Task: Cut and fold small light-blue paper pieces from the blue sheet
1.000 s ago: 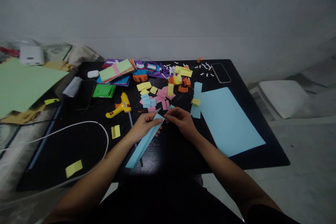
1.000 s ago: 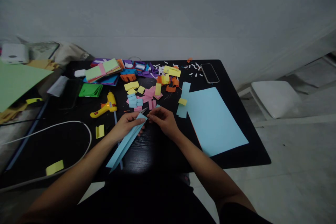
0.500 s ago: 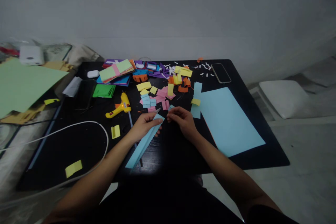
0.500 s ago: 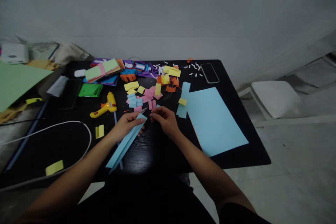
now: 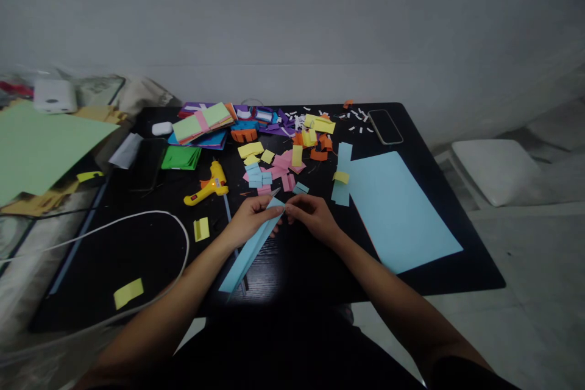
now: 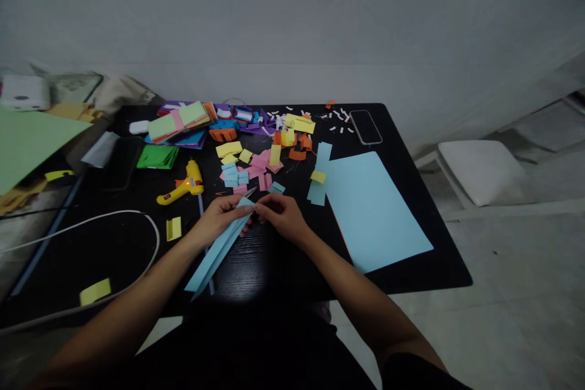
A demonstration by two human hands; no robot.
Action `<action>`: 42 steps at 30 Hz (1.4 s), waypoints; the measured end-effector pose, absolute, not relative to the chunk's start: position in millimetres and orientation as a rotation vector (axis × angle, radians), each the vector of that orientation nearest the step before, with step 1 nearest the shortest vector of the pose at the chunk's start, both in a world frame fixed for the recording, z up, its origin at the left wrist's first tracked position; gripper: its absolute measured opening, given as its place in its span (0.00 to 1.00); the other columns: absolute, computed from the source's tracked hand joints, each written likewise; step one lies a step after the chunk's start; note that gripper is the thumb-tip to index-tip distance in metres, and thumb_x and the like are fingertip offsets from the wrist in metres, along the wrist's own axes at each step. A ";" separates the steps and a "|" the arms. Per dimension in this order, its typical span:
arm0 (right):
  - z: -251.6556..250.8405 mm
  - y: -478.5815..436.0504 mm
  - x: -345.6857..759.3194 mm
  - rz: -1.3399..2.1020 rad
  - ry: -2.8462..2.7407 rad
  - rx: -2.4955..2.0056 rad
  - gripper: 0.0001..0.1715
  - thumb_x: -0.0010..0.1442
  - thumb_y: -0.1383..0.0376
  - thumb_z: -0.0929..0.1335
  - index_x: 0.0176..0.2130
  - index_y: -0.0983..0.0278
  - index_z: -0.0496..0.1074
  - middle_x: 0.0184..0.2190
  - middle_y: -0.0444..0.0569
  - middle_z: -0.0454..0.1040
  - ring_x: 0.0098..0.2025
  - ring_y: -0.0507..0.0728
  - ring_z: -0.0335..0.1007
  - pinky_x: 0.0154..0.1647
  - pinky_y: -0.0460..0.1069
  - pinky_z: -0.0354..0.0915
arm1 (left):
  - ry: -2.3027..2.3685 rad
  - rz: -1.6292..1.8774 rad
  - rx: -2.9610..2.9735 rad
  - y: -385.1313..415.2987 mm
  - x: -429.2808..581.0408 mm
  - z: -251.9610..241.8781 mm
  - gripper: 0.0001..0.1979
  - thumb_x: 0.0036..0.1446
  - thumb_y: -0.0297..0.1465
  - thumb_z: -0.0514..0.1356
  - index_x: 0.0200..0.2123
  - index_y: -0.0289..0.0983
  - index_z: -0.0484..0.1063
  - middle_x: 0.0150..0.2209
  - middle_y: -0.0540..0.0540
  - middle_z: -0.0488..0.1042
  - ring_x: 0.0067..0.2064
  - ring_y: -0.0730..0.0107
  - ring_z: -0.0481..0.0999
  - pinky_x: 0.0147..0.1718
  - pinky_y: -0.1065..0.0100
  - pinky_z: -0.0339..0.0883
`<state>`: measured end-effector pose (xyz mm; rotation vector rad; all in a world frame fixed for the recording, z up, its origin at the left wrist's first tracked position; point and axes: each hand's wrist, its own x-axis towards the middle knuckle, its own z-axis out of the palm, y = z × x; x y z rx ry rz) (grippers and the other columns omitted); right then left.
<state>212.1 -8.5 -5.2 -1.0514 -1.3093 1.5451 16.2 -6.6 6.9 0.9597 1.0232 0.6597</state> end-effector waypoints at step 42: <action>-10.5 -12.1 210.9 1.320 -1.345 -1.028 0.08 0.56 0.61 0.78 0.38 0.58 0.83 0.37 0.45 0.84 0.41 0.58 0.82 0.48 0.53 0.75 | 0.958 0.742 0.948 -5.7 16.5 13.0 0.18 0.50 0.41 0.73 0.34 0.32 0.77 0.27 0.48 0.78 0.23 0.74 0.77 0.24 0.73 0.74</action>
